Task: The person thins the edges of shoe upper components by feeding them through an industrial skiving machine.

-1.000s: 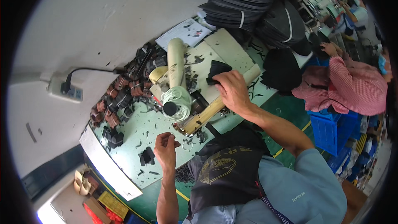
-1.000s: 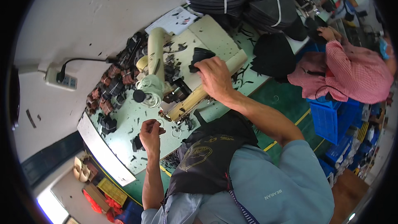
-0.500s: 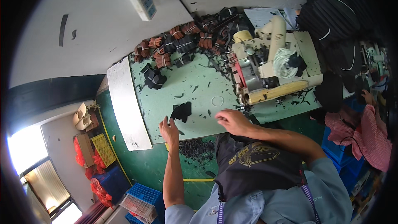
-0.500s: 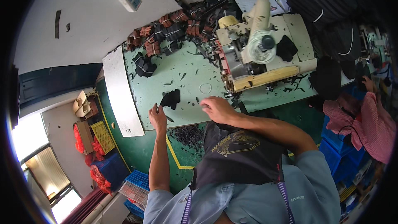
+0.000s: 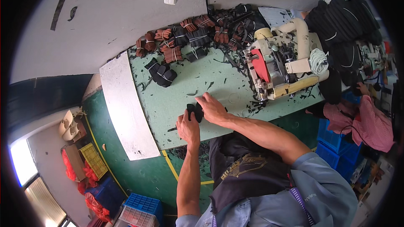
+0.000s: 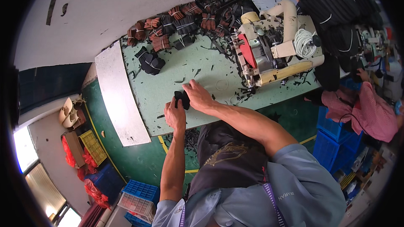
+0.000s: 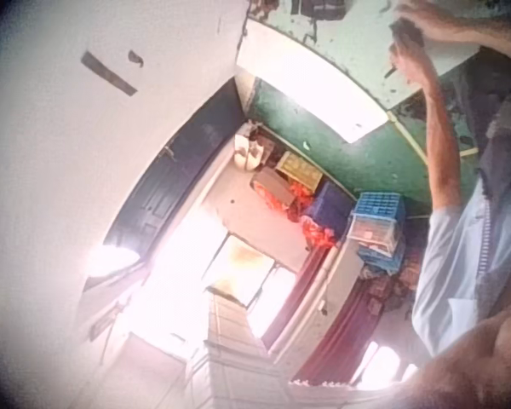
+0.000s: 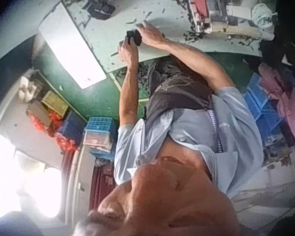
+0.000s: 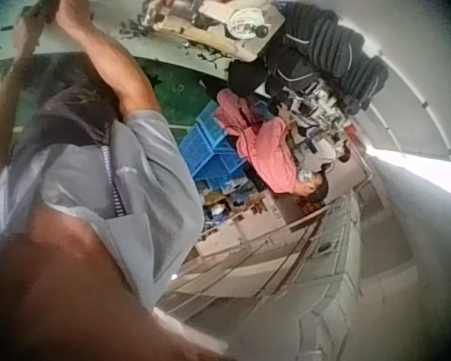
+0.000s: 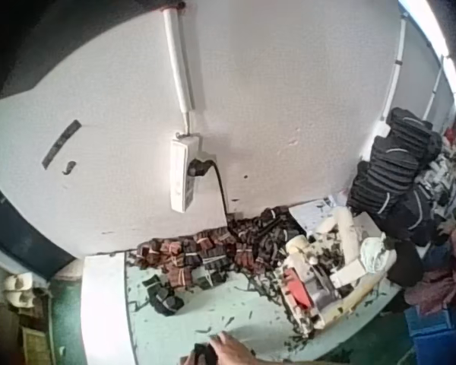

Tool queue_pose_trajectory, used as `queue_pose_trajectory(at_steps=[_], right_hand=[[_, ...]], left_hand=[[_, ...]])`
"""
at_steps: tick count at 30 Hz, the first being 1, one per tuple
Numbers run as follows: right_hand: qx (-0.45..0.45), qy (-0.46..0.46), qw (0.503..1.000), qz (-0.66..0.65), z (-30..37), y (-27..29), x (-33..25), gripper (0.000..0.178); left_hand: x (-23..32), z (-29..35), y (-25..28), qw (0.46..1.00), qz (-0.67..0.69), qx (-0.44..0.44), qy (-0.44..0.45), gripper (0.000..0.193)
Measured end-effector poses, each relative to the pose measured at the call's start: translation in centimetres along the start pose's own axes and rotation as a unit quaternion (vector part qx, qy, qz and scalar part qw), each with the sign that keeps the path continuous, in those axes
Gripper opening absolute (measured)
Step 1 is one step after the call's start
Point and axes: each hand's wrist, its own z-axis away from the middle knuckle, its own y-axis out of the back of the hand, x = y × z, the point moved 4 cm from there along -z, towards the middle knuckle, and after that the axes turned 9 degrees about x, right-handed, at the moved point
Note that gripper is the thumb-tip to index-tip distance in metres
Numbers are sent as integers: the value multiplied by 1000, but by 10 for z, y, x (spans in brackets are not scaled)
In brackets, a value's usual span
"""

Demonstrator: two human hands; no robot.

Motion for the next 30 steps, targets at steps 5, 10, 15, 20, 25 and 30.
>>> queue_pose_trajectory(at_steps=[5,10,15,20,25,30], right_hand=[[-35,-46,998,-6,-2,-4,3,33],[-2,-56,998,0,3,-3,6,24],[-31,-89,996,-1,-1,3,10,16],[-84,-185,979,-14,-3,20,19,15],[-117,-113,985,-49,-5,14,14,20],[-79,-205,956,-192,1,20,23,28]], left_hand=[[2,0,-2,998,49,9,-33,31],[3,-3,-13,973,214,-82,27,23],[-27,-14,-11,955,271,-37,112,22],[-14,-22,18,896,416,-113,108,24],[11,-21,14,923,271,-274,-12,26],[1,-22,14,936,269,-227,21,24]])
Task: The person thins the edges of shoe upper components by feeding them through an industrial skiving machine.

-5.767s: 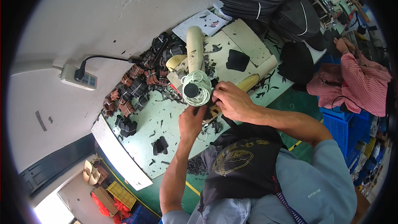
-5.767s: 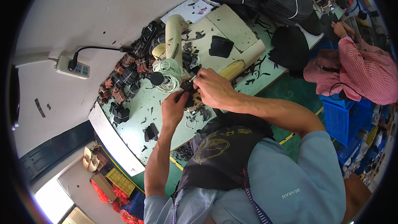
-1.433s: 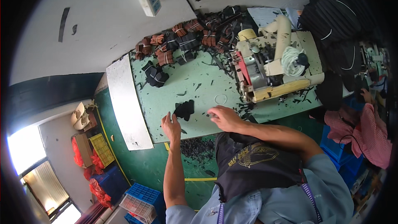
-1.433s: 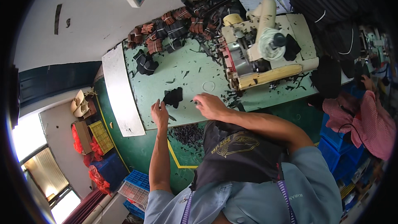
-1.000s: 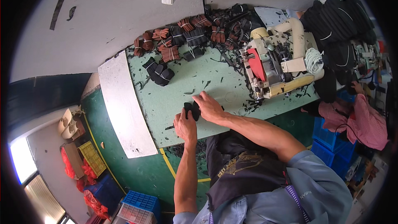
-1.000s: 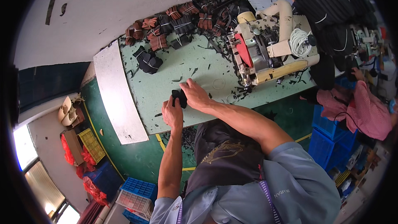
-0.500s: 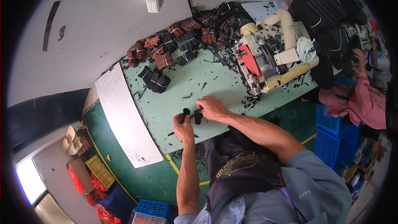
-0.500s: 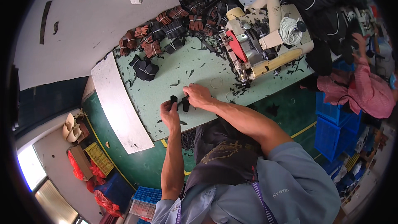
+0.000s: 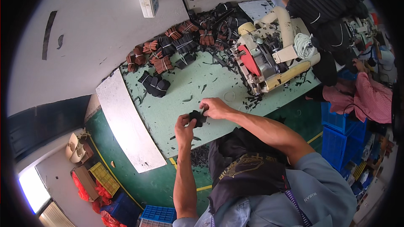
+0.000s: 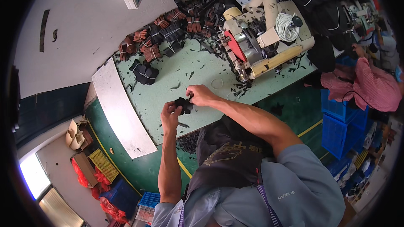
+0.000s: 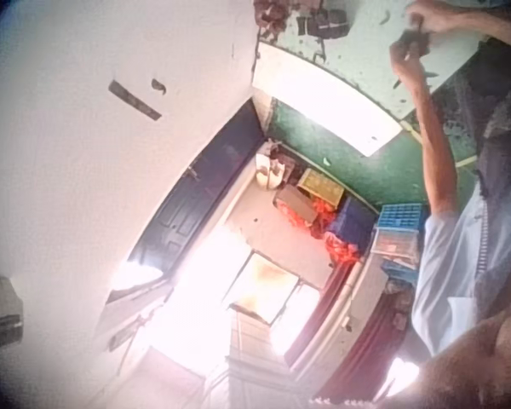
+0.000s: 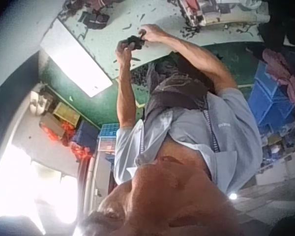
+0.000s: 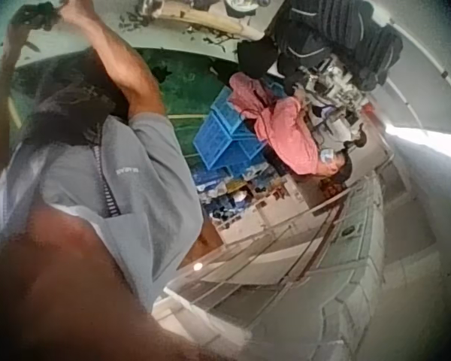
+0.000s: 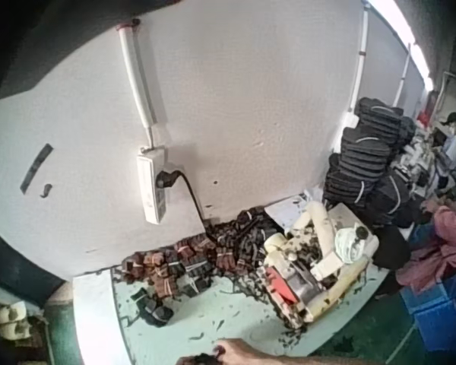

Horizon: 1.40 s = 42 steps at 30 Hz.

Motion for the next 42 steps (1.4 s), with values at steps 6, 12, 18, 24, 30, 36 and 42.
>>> queue_pose_trajectory(at_steps=[6,12,18,24,30,36,42], right_hand=[[-8,-110,975,-192,18,2,5,25],[41,-152,939,-306,35,5,11,25],[112,-205,880,-414,73,8,28,30],[98,-296,798,-515,105,42,45,33],[-71,-170,920,-345,148,71,42,32],[-138,34,987,-74,165,89,28,35],[-82,89,988,-96,179,130,33,36]], left_hand=[[-2,13,-14,947,286,-55,133,32],[-4,28,-41,899,387,-36,199,34],[4,53,-79,988,147,4,56,32],[26,60,-69,992,-72,44,-97,29],[-1,31,-38,925,-333,154,-100,33],[-2,34,-52,919,-334,158,-137,25],[67,78,-101,991,80,-105,17,20]])
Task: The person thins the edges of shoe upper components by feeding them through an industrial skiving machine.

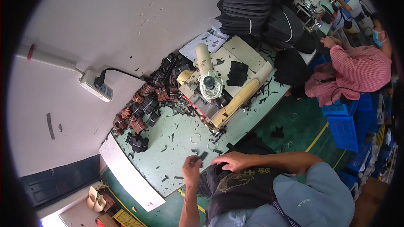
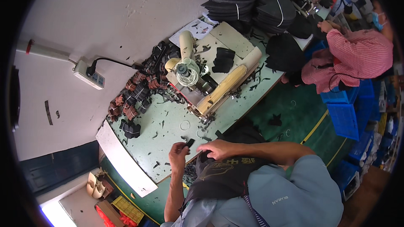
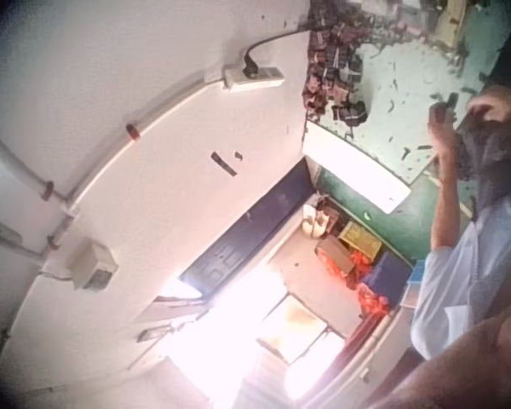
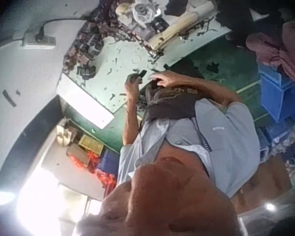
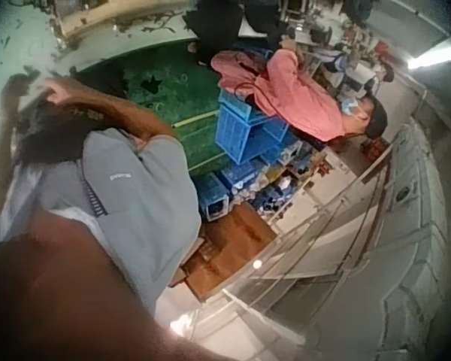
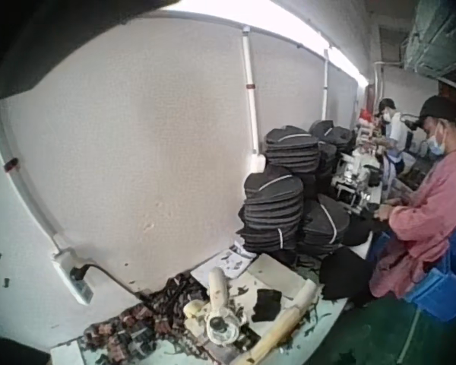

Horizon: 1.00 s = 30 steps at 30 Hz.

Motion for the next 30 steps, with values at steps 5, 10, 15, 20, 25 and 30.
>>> queue_pose_trajectory(at_steps=[5,10,15,20,25,30], right_hand=[[49,69,989,125,12,52,-13,28],[1,31,987,155,28,89,-12,27],[-6,-37,995,90,38,123,-25,32],[1,-91,994,-67,43,125,-3,37],[-7,5,1000,12,43,114,-3,40],[-35,50,998,5,31,111,-14,39]], left_hand=[[42,31,-61,993,47,-97,45,19],[58,48,-97,983,88,-130,90,23],[98,64,-114,989,-30,-146,-8,33],[120,67,-124,956,-217,-161,-115,40],[110,65,-118,958,-191,-195,-94,36],[92,62,-107,970,-113,-197,-86,35]])
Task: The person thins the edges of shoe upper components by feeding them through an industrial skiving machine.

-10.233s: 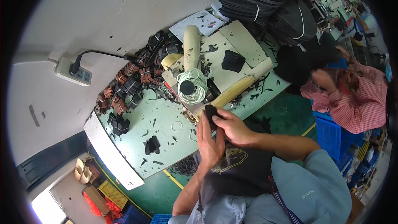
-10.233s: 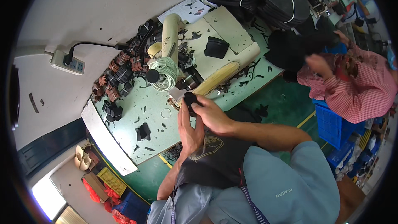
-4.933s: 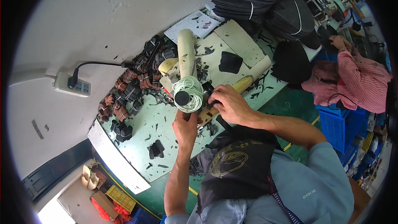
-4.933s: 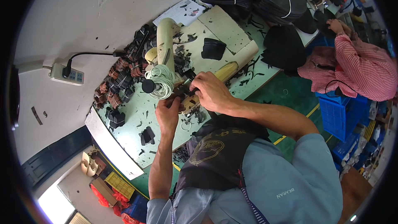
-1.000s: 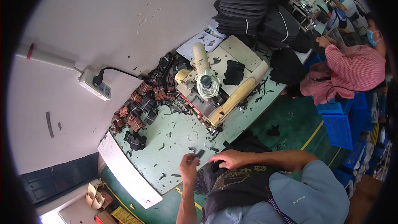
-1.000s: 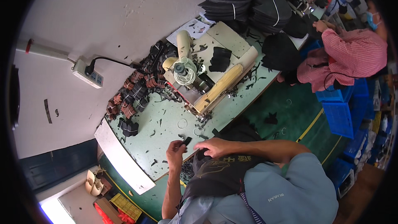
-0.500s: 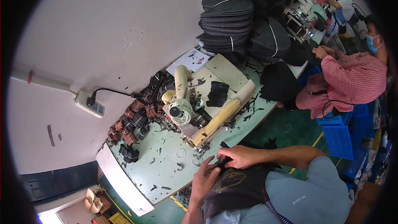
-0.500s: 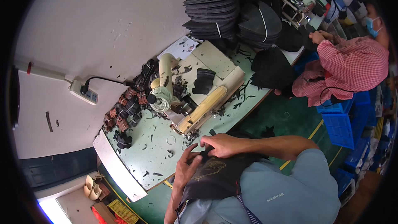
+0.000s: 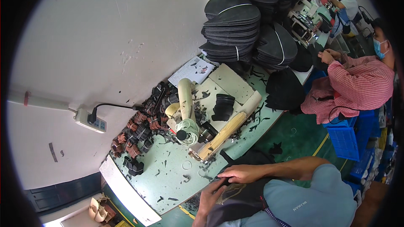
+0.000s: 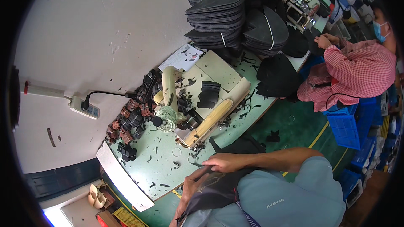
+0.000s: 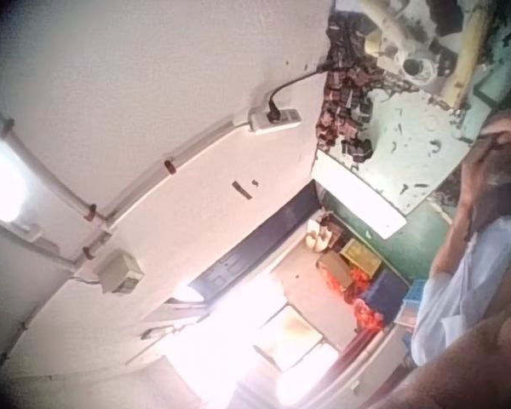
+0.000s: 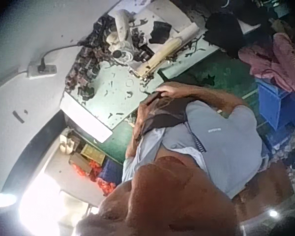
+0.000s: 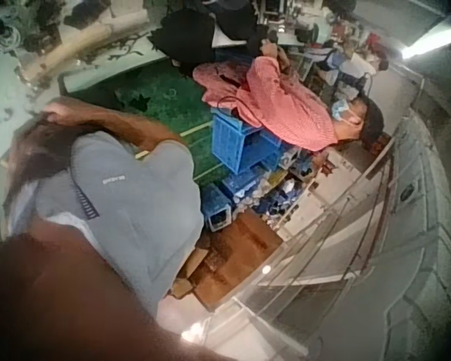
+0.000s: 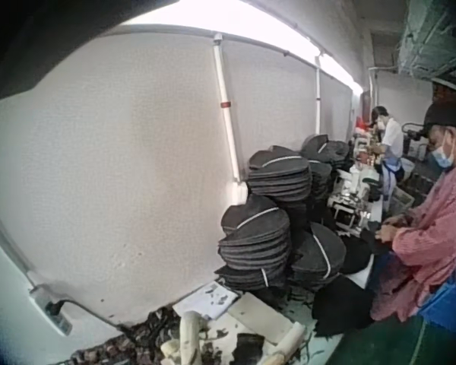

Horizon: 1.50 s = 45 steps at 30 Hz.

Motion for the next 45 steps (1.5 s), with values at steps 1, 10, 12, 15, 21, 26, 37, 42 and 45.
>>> queue_pose_trajectory(at_steps=[1,10,12,15,21,26,37,42,45], right_hand=[[-9,-23,1000,-2,-4,2,-4,38],[201,-97,971,-89,-44,17,5,36],[244,-123,952,-137,-54,21,5,27],[276,-89,922,-254,-70,14,25,23],[196,-177,963,-46,-81,37,14,19],[285,-42,940,184,-77,86,1,16],[257,26,900,351,-83,81,-13,26],[218,23,902,372,-90,87,-2,19],[221,-20,936,274,-84,91,-2,15]], left_hand=[[1,-4,1,1000,22,-2,21,35],[8,-55,35,988,111,49,95,35],[24,-66,40,987,123,24,105,36],[14,-82,50,988,134,4,78,32],[5,-107,67,992,83,-7,90,25],[-3,-119,81,992,41,26,116,24],[14,-133,64,994,-35,35,101,24],[14,-131,65,983,102,-60,140,30],[10,-132,68,987,90,-39,125,28]])
